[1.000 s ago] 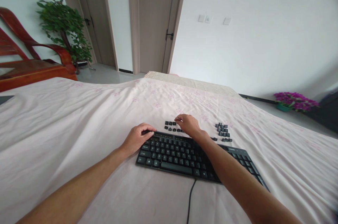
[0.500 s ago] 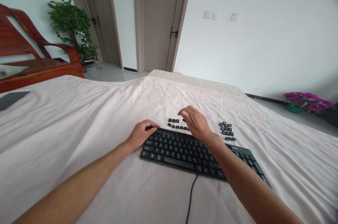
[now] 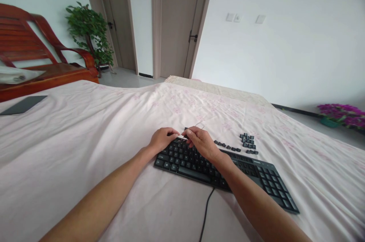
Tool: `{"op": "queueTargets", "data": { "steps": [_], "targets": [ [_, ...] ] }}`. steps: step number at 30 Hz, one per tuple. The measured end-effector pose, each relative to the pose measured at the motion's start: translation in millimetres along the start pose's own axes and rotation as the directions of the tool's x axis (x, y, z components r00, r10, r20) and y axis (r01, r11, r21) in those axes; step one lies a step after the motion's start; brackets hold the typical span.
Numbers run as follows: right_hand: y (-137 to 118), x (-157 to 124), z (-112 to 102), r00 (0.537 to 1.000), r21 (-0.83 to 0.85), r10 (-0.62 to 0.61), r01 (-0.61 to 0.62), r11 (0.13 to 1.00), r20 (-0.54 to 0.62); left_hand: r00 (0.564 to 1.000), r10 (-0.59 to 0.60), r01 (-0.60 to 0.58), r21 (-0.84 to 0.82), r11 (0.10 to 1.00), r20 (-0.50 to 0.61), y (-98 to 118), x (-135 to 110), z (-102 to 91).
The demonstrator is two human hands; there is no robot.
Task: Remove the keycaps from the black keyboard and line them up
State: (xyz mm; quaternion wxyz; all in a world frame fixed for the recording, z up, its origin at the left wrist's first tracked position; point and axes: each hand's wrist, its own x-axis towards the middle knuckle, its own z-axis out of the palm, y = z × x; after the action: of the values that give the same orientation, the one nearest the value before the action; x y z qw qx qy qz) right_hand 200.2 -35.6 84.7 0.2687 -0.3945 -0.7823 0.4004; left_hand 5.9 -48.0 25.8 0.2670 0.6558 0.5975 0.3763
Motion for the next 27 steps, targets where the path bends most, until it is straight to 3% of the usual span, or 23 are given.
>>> {"op": "queueTargets", "data": {
  "steps": [7, 16, 20, 24, 27],
  "targets": [
    [-9, 0, 4, 0.998, -0.164, -0.055, 0.05, 0.985, -0.025, 1.0, -0.001, 0.001, -0.013, 1.0, -0.002, -8, -1, 2.9],
    [-4, 1, 14, 0.944, -0.34, -0.327, 0.318, 0.885, 0.032, 0.995, 0.033, -0.024, -0.093, 0.995, 0.095, -6, -2, -4.7],
    [-4, 2, 20, 0.937, -0.417, -0.348, 0.332, 0.846, 0.039, 0.981, 0.138, -0.117, -0.148, 0.982, 0.137, -5, -7, -9.8],
    [-9, 5, 28, 0.932, -0.525, -0.356, 0.336, 0.782, 0.065, 0.923, 0.321, -0.288, -0.172, 0.942, 0.214, -5, -8, -13.9],
    [-10, 8, 29, 0.927, -0.57, -0.367, 0.339, 0.748, 0.07, 0.899, 0.366, -0.337, -0.156, 0.929, 0.242, -6, -7, -14.6]
  ]
}}
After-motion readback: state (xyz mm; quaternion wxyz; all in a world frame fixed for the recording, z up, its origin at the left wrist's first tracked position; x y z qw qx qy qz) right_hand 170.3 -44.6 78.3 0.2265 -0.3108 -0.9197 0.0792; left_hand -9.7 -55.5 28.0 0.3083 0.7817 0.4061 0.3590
